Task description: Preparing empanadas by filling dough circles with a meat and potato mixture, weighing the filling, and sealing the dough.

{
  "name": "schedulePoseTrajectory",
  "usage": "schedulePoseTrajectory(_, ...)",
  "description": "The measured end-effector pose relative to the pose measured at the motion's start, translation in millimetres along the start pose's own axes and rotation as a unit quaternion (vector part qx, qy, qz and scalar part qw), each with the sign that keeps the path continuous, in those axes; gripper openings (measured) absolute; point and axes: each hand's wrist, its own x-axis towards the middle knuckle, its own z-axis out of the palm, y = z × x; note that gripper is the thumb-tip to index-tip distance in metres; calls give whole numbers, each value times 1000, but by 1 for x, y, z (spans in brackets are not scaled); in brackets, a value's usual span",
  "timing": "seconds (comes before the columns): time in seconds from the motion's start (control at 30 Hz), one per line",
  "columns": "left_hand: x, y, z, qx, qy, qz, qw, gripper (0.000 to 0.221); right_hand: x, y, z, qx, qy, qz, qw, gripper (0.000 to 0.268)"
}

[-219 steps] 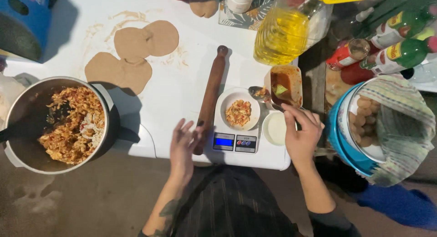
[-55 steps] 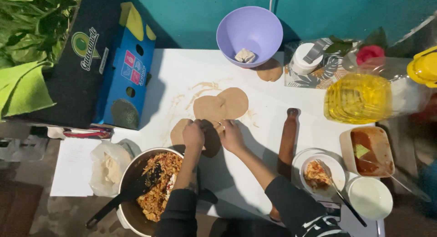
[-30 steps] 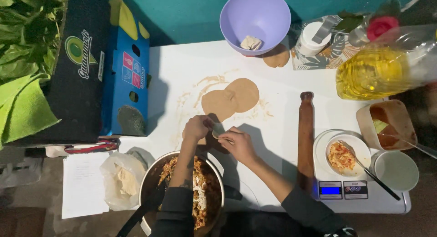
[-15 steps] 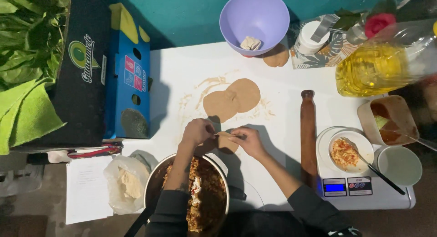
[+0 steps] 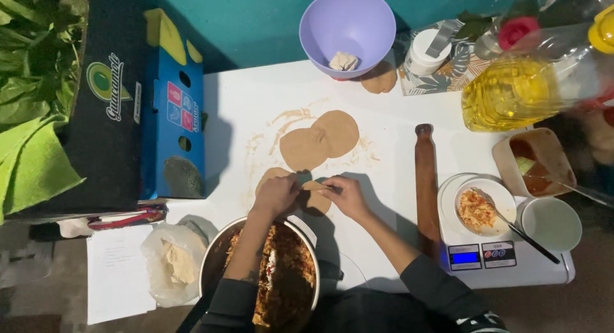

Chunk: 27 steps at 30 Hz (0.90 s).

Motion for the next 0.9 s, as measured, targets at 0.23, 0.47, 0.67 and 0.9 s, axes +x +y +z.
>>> schedulePoseTrajectory(0.23, -1, -14, -7, -72, 17, 82, 994, 22, 9, -13, -4, -18, -27, -33, 999, 23)
schedulePoseTrajectory(0.47, -4, -2, -32, -99, 46, 110, 988, 12, 24, -71, 17, -192, -102, -49, 975, 53)
schedulePoseTrajectory(0.67, 3, 4, -33, -66, 46, 52, 995, 13, 27, -61, 50, -310, -54, -69, 947, 43)
schedulePoseTrajectory(0.9, 8, -38, -16, -252, 14, 18, 967, 27, 25, -43, 36, -194, -63, -96, 974, 15)
